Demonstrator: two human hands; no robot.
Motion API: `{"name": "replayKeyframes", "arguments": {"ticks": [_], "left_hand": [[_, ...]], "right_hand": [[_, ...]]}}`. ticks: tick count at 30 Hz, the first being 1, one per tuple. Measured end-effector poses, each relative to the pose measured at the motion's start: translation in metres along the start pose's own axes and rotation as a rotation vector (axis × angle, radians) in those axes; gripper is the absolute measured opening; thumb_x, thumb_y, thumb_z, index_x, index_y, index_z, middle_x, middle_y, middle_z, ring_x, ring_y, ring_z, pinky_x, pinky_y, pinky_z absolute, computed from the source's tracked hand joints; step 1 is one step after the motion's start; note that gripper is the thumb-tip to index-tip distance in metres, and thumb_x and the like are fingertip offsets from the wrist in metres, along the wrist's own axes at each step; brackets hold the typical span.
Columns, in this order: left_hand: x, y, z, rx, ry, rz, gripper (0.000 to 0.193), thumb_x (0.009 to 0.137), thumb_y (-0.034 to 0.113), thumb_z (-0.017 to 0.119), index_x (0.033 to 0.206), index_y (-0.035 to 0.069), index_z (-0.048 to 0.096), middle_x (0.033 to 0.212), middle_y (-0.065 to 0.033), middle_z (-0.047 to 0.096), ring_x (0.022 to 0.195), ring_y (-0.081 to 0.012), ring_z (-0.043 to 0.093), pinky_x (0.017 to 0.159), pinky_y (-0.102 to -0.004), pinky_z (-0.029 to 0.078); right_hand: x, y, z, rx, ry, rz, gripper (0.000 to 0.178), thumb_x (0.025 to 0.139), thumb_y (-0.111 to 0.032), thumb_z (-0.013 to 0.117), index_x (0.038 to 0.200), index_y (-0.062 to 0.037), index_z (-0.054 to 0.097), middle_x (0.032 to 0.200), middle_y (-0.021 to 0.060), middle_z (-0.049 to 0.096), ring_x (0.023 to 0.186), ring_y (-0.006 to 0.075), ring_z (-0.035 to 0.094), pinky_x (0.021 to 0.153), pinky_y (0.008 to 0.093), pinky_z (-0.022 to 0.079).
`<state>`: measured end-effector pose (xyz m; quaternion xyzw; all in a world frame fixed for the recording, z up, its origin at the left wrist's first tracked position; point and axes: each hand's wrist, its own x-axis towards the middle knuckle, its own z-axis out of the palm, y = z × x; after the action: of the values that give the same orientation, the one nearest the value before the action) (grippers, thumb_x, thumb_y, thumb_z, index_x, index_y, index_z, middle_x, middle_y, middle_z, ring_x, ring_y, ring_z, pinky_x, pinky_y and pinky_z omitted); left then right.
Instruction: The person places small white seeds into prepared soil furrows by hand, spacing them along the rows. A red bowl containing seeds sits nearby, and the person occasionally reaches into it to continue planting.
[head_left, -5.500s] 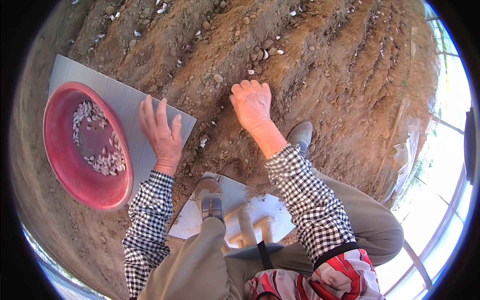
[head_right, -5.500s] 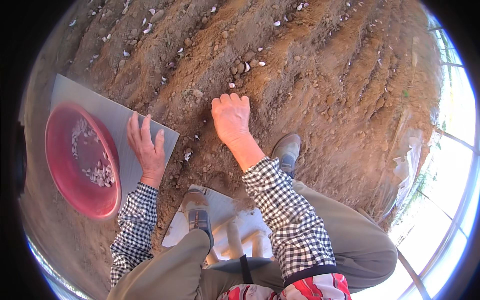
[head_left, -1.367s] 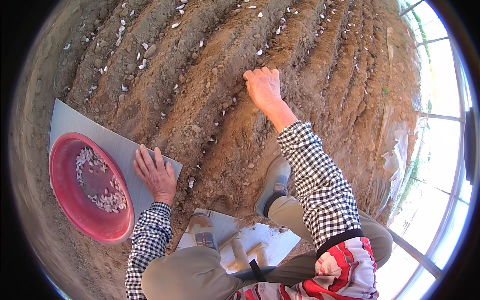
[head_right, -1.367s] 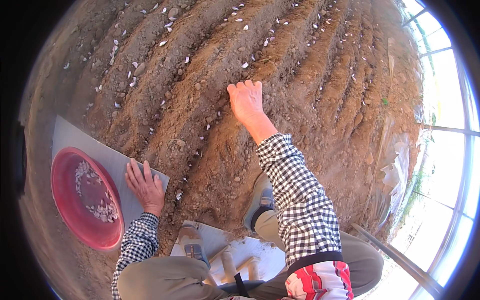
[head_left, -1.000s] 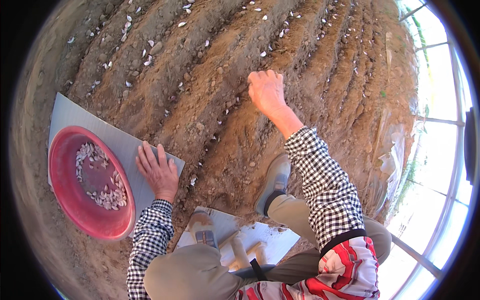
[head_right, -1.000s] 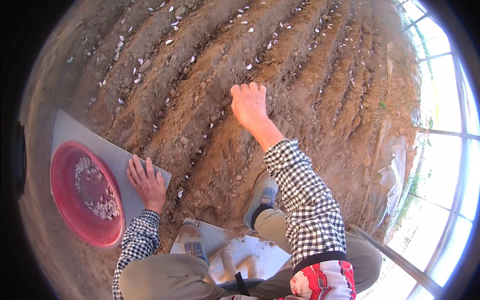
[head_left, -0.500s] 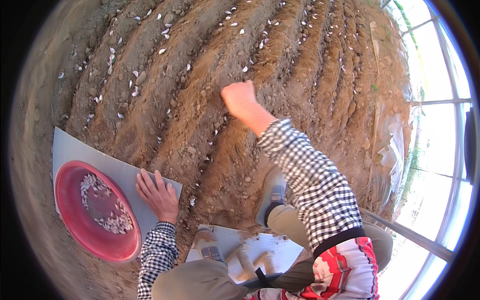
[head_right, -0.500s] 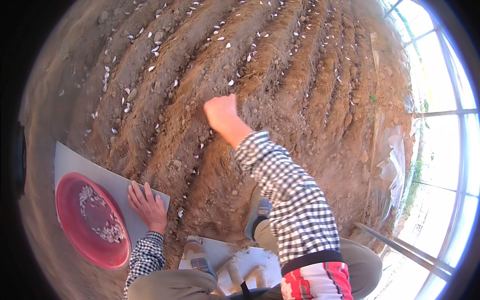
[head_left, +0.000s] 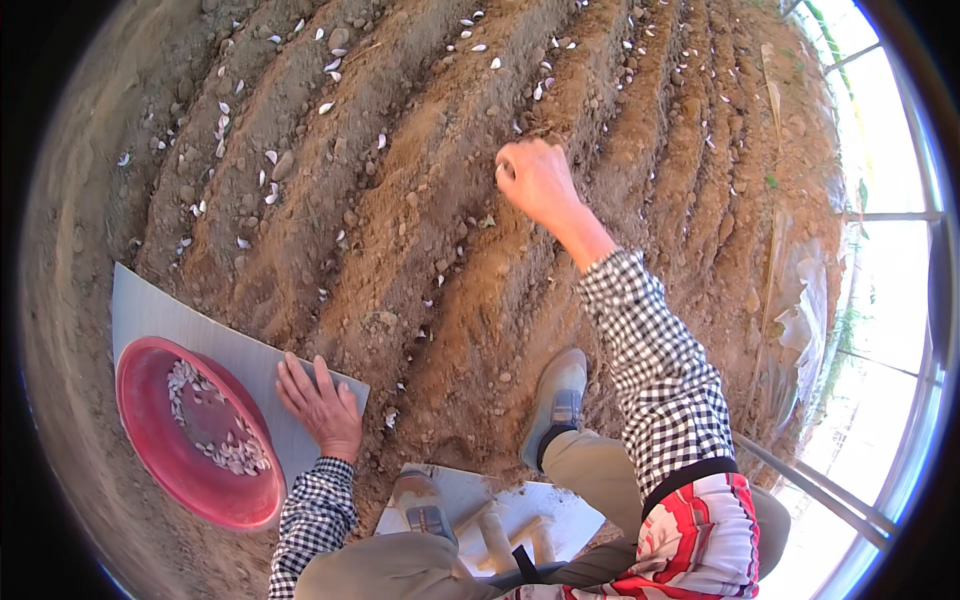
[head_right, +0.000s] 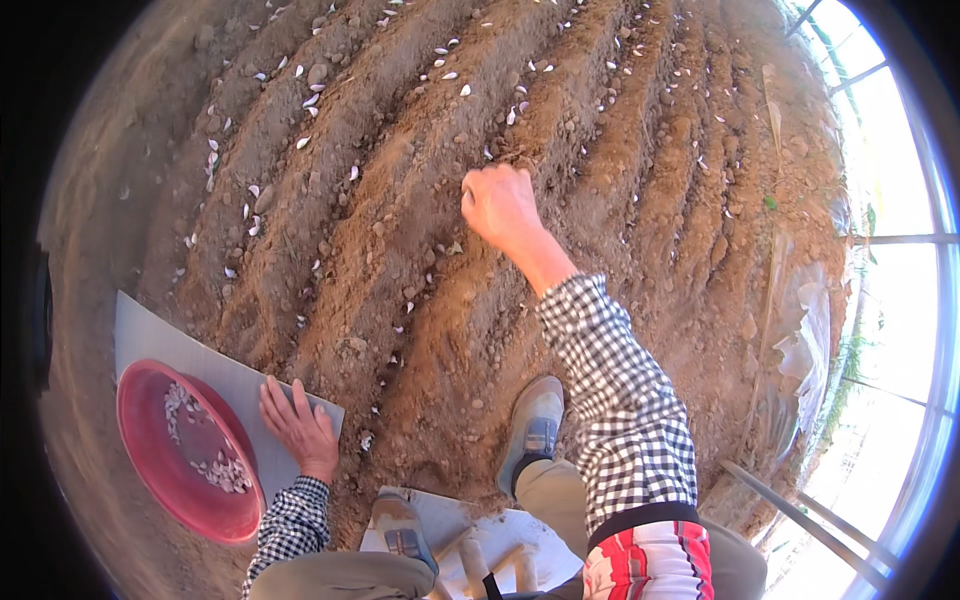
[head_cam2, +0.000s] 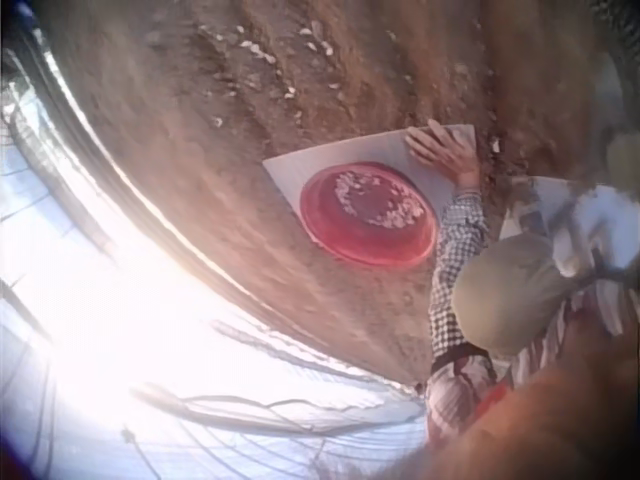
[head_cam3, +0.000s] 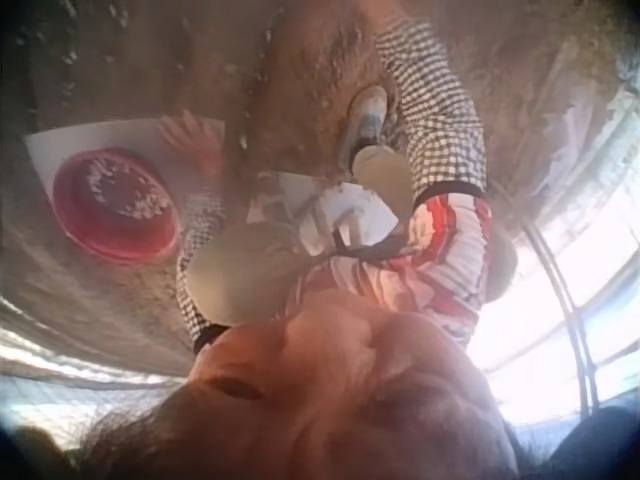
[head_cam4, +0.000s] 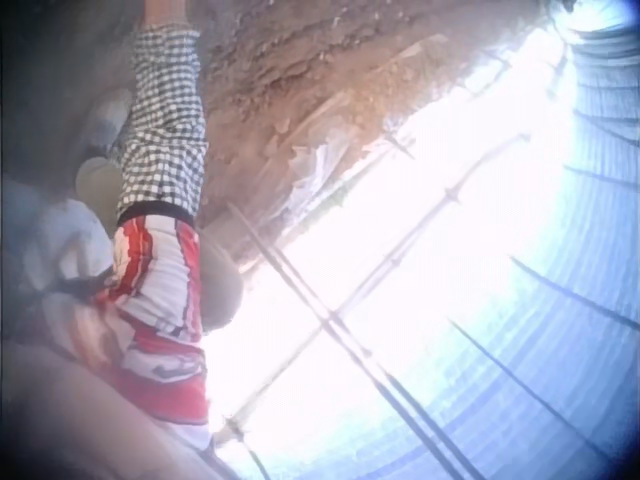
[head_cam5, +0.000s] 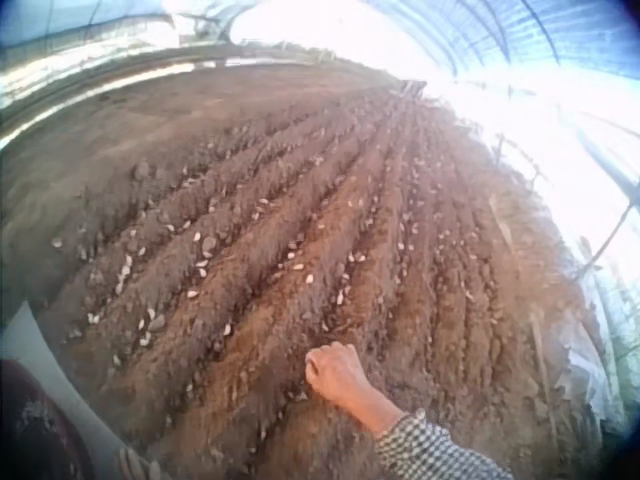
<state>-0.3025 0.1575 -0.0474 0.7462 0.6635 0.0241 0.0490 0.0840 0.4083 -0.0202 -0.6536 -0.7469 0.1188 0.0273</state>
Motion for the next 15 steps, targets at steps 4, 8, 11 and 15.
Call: {"name": "replayKeyframes", "arguments": {"ticks": [4, 8, 11, 15], "left_hand": [[0.002, 0.003, 0.000, -0.004, -0.022, -0.013, 0.062, 0.090, 0.023, 0.059, 0.145, 0.003, 0.040, 0.161, -0.0296, 0.022, 0.150, -0.0500, 0.017, 0.121, -0.0629, 0.014], [0.003, 0.007, 0.003, -0.016, -0.045, -0.008, 0.062, 0.089, 0.022, 0.060, 0.145, 0.003, 0.040, 0.161, -0.0300, 0.021, 0.150, -0.0506, 0.016, 0.121, -0.0634, 0.014], [-0.001, 0.001, -0.004, 0.025, -0.039, -0.021, 0.062, 0.089, 0.023, 0.055, 0.145, 0.001, 0.040, 0.161, -0.0301, 0.021, 0.150, -0.0494, 0.016, 0.121, -0.0623, 0.014], [0.002, 0.003, -0.002, -0.006, -0.050, -0.006, 0.062, 0.090, 0.024, 0.057, 0.145, 0.003, 0.040, 0.161, -0.0309, 0.021, 0.150, -0.0513, 0.015, 0.120, -0.0643, 0.013]], "right_hand": [[-0.023, -0.009, 0.017, -0.104, -0.055, -0.140, 0.013, 0.089, -0.023, 0.067, 0.092, -0.0100, 0.069, 0.092, 0.0083, 0.069, 0.094, 0.0272, 0.063, 0.088, 0.0457, 0.047], [-0.018, 0.011, 0.033, -0.078, -0.009, -0.207, 0.012, 0.093, -0.022, 0.065, 0.093, -0.0106, 0.068, 0.087, 0.0078, 0.068, 0.086, 0.0249, 0.062, 0.082, 0.0468, 0.048], [0.024, -0.002, -0.015, -0.180, -0.185, -0.077, 0.019, 0.104, -0.019, 0.052, 0.100, -0.0097, 0.068, 0.088, 0.0085, 0.069, 0.086, 0.0224, 0.062, 0.083, 0.0428, 0.051], [0.100, 0.040, -0.013, -0.242, 0.412, -0.124, 0.027, 0.105, -0.014, 0.047, 0.114, -0.0119, 0.072, 0.096, 0.0109, 0.070, 0.091, 0.0227, 0.064, 0.091, 0.0412, 0.051]]}}
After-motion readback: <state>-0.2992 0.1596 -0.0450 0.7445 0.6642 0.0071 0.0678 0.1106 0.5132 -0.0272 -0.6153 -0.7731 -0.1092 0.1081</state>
